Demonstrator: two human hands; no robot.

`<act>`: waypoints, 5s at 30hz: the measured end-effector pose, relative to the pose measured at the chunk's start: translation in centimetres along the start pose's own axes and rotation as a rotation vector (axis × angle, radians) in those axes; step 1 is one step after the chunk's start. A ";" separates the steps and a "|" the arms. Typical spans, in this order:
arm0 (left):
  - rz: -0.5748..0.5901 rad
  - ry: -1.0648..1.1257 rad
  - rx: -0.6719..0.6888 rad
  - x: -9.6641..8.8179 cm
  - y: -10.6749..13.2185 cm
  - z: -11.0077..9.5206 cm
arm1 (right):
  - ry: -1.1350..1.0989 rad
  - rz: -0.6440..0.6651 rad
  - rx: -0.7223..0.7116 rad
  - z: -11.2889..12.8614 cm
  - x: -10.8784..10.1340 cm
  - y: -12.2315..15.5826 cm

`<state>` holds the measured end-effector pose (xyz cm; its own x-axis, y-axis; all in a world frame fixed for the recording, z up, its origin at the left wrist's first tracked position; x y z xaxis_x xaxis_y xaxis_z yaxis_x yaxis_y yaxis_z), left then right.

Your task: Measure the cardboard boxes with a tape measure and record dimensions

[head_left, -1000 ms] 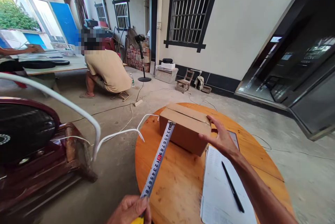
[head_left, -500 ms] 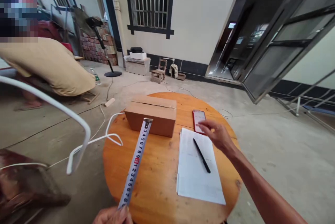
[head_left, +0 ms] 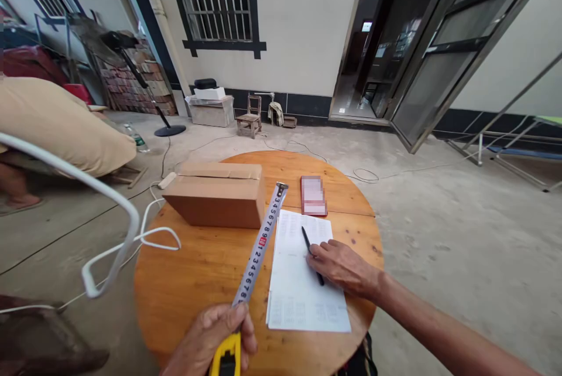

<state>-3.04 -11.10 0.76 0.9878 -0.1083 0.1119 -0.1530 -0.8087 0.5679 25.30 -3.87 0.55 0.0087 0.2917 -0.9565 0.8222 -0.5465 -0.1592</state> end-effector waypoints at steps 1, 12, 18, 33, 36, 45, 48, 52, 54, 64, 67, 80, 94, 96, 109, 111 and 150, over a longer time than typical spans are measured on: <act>0.008 0.014 0.013 0.3 -0.4 -0.1 | 0.003 -0.027 -0.030 -0.1 -0.1 0.2; -0.024 0.080 0.075 2.8 -4.0 -2.5 | -0.463 -0.971 0.920 1.1 -2.1 6.7; -0.082 0.049 0.076 3.9 -5.7 -2.4 | -0.663 -0.804 0.931 4.0 0.3 6.2; -0.039 0.110 -0.016 5.8 -4.8 -0.4 | -0.513 -0.664 0.841 5.8 2.0 7.3; -0.021 0.135 0.003 5.9 -4.7 -0.7 | -0.519 -0.707 0.844 5.4 1.7 7.8; 0.042 0.136 -0.021 4.3 -4.7 -1.5 | -0.703 -0.862 0.977 3.9 -2.8 5.9; 0.060 0.111 0.010 3.9 -4.9 -1.4 | -0.713 -0.872 1.004 3.7 -3.1 4.4; 0.019 0.090 -0.011 3.7 -5.2 -1.6 | -0.854 -0.762 0.995 3.7 -2.3 2.8; 0.030 0.081 -0.030 3.7 -5.3 -2.0 | -0.895 -0.679 0.980 3.6 -1.9 2.2; 0.094 0.159 -0.040 5.0 -6.3 -2.9 | -0.794 -0.565 1.007 3.3 -0.7 1.2; 0.116 0.160 -0.022 5.6 -6.7 -3.1 | -0.806 -0.566 1.024 3.2 -0.3 1.6; 0.088 0.177 -0.076 5.5 -8.4 -2.3 | -1.023 -0.543 1.226 3.4 2.4 2.9; 0.078 0.169 -0.112 5.1 -8.7 -2.4 | -1.109 -0.525 1.260 3.1 2.5 2.9; 0.078 0.171 -0.118 5.1 -8.7 -2.4 | -1.137 -0.511 1.255 3.1 2.5 3.0; 0.088 0.170 -0.132 5.1 -8.7 -2.2 | -1.223 -0.476 1.171 3.1 2.3 2.9; 0.078 0.165 -0.130 5.1 -8.7 -2.3 | -1.233 -0.469 1.159 3.1 2.3 3.0; 0.072 0.208 -0.093 5.1 -8.2 -2.0 | -1.316 -0.413 1.112 3.3 2.6 3.2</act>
<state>3.17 -3.82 -1.68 0.9484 -0.0348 0.3152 -0.2348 -0.7451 0.6243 26.09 -7.41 -3.22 -0.9595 0.0763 -0.2711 -0.0909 -0.9950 0.0417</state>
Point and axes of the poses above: each hand's wrist, its own y-axis away from the middle knuckle, its own x-axis out of the palm, z = x × y, the point moved 1 cm from there along -y, towards the middle knuckle, and after that the axes turned 9 degrees about -z, right-handed, at the moved point
